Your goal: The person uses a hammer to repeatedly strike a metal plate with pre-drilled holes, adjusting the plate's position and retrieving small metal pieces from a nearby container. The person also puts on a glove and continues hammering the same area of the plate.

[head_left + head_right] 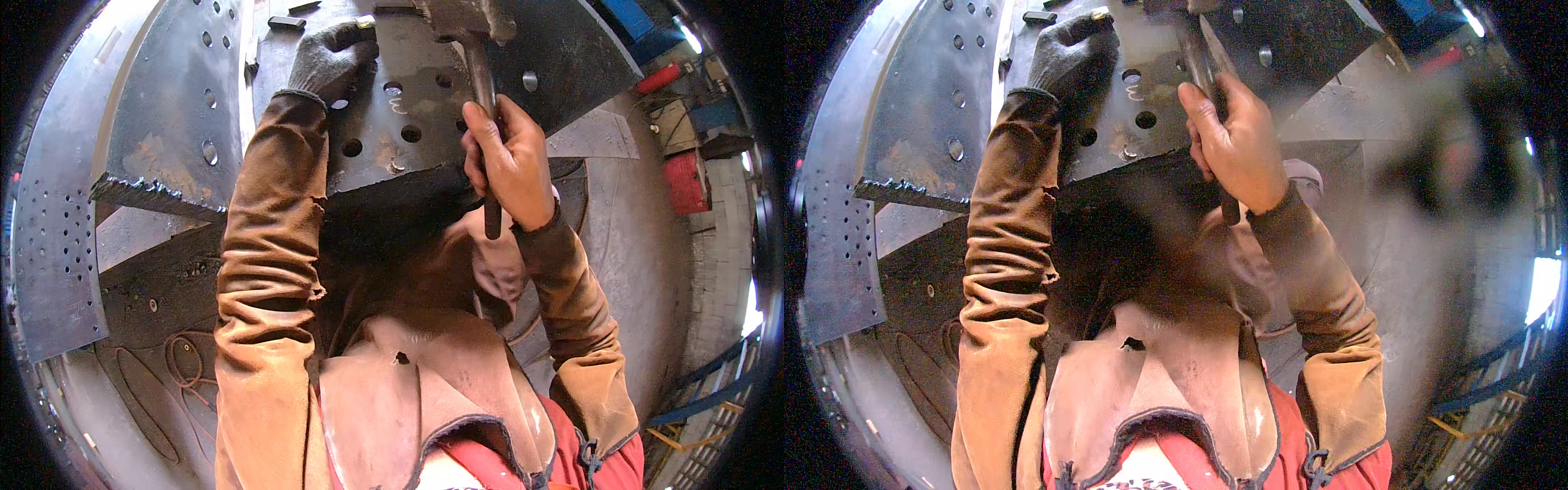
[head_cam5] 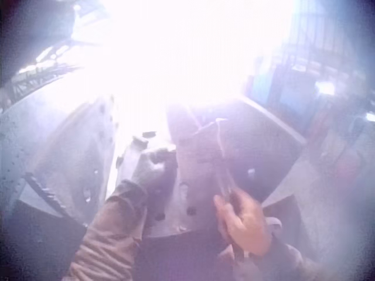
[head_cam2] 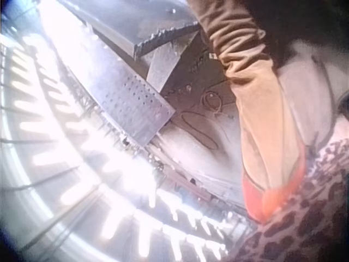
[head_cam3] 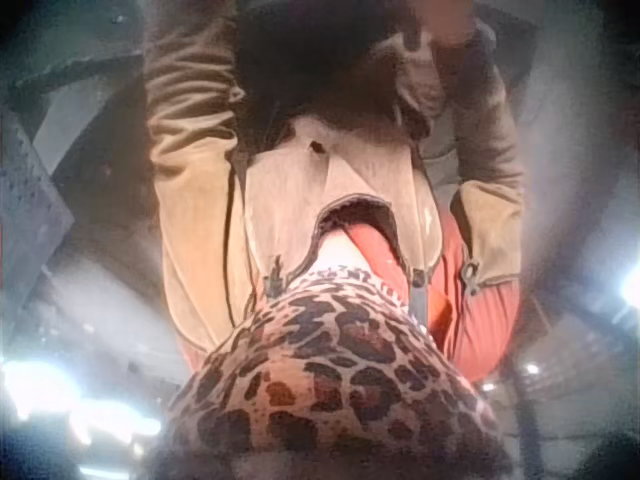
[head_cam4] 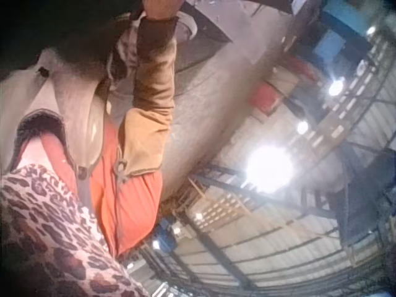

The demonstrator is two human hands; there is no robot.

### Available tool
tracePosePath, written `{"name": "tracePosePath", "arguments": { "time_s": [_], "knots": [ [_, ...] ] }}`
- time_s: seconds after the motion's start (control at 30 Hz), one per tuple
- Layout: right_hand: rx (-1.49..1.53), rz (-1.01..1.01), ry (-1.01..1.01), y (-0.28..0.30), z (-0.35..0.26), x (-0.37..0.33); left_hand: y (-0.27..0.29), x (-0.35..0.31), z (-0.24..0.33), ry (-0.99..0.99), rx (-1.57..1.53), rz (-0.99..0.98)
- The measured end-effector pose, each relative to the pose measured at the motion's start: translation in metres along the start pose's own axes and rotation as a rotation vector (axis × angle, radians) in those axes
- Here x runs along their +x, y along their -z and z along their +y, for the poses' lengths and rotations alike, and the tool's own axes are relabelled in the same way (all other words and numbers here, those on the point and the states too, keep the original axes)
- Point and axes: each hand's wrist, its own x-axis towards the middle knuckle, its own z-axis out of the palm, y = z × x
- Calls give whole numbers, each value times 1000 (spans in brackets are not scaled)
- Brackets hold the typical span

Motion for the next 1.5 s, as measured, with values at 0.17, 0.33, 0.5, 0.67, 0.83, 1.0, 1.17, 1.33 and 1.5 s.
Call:
{"name": "tracePosePath", "arguments": {
  "time_s": [0.17,0.33,0.5,0.67,0.83,1.0,1.17,1.33,1.5],
  "knots": [
    [96,47,-167,1,4,-4,2,8,-8,-164,72,-49],
    [86,35,-110,-1,2,2,8,15,-17,-374,186,-83],
    [74,17,-21,-2,-1,11,2,6,-10,-222,97,-58],
    [46,-2,29,-7,-8,22,3,2,-10,-187,87,-55],
    [-96,-37,143,-8,-5,40,2,4,-11,-158,73,-62],
    [-146,-192,-91,-9,-21,56,1,8,-13,-117,72,-73],
    [-218,-99,133,-7,-72,50,-1,10,-15,-130,4,-52],
    [-773,137,760,20,-118,53,4,4,-17,-145,-3,-34],
    [-1028,77,630,3,-93,64,4,6,-15,-60,84,-29]
  ]
}}
